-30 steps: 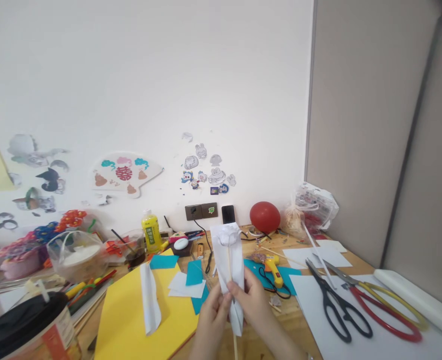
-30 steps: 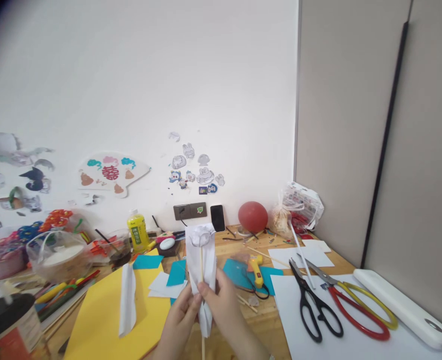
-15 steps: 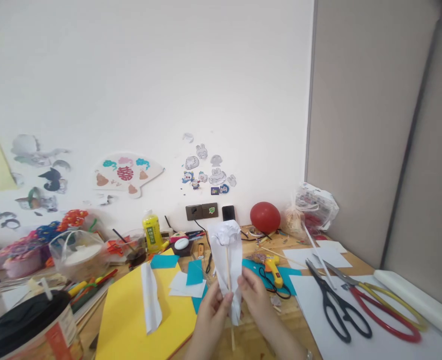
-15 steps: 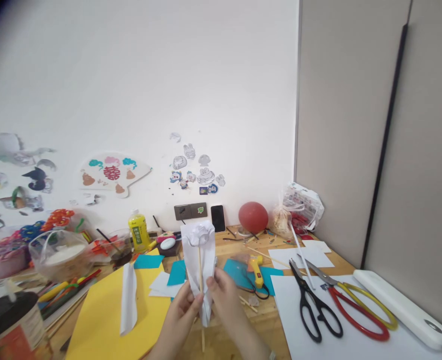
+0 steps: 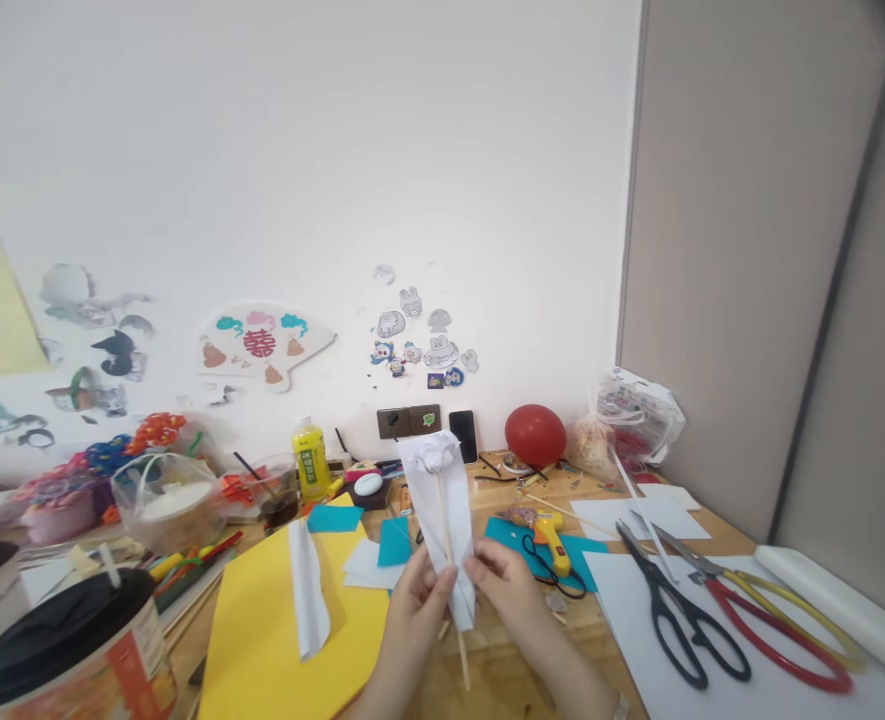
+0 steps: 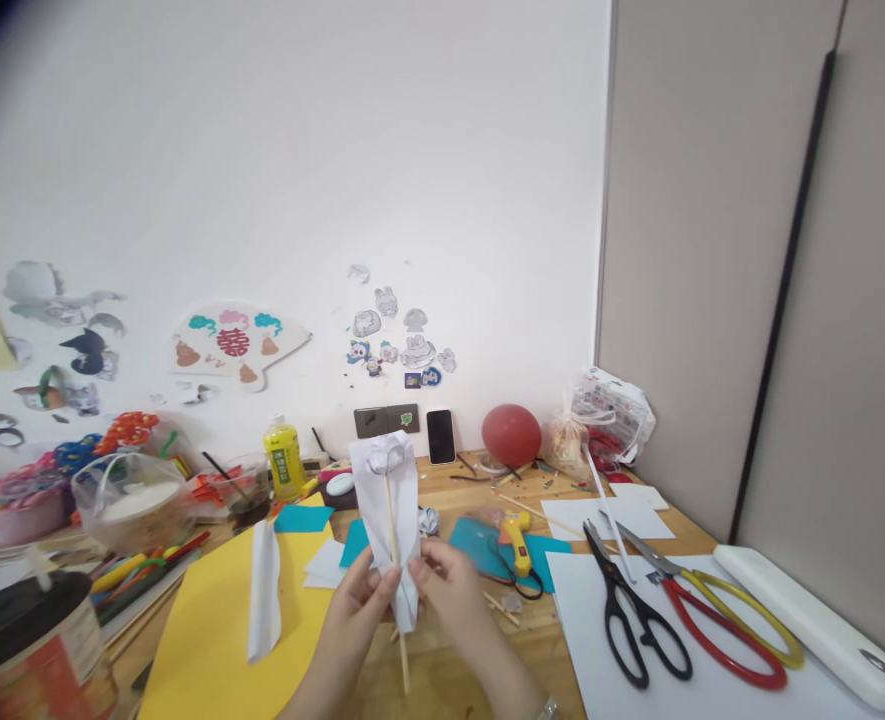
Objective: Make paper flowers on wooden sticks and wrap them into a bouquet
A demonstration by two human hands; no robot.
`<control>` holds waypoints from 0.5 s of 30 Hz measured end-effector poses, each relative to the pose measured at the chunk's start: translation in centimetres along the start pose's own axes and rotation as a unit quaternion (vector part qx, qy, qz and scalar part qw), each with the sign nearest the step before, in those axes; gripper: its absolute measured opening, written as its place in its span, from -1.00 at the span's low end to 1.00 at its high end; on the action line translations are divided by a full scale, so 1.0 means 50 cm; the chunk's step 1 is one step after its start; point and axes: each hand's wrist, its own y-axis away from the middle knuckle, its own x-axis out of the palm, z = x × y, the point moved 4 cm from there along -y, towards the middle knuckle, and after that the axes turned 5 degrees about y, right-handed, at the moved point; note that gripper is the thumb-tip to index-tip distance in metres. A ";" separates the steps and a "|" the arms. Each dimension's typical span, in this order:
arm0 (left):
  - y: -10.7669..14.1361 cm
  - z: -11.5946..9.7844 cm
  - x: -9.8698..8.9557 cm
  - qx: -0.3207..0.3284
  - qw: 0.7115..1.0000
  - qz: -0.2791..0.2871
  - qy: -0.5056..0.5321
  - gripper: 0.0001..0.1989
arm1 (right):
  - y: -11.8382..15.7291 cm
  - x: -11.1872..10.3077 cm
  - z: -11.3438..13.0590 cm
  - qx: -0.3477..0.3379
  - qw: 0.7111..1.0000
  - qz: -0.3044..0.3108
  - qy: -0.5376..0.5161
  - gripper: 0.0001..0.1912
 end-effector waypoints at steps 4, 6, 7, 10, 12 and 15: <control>-0.006 -0.003 -0.010 0.005 1.000 -0.017 -0.016 -0.45 | 0.008 -0.022 0.029 -0.108 0.966 -0.076 0.221 -0.66; -0.009 -0.002 -0.015 0.017 0.999 -0.015 -0.036 -0.51 | 0.014 -0.013 0.045 -0.172 0.917 -0.024 0.360 -0.70; -0.011 -0.002 -0.017 0.024 0.999 -0.014 -0.047 -0.53 | 0.017 -0.007 0.049 -0.193 0.891 0.008 0.411 -0.73; -0.015 -0.002 -0.024 0.036 0.997 -0.008 -0.062 -0.51 | 0.021 -0.003 0.049 -0.217 0.847 0.026 0.485 -0.77; -0.018 0.000 -0.027 0.025 0.998 -0.006 -0.053 -0.45 | 0.020 -0.007 0.045 -0.215 0.848 0.015 0.484 -0.79; -0.024 0.004 -0.033 -0.008 1.000 -0.001 -0.027 -0.38 | 0.016 -0.014 0.047 -0.201 0.895 0.017 0.397 -0.79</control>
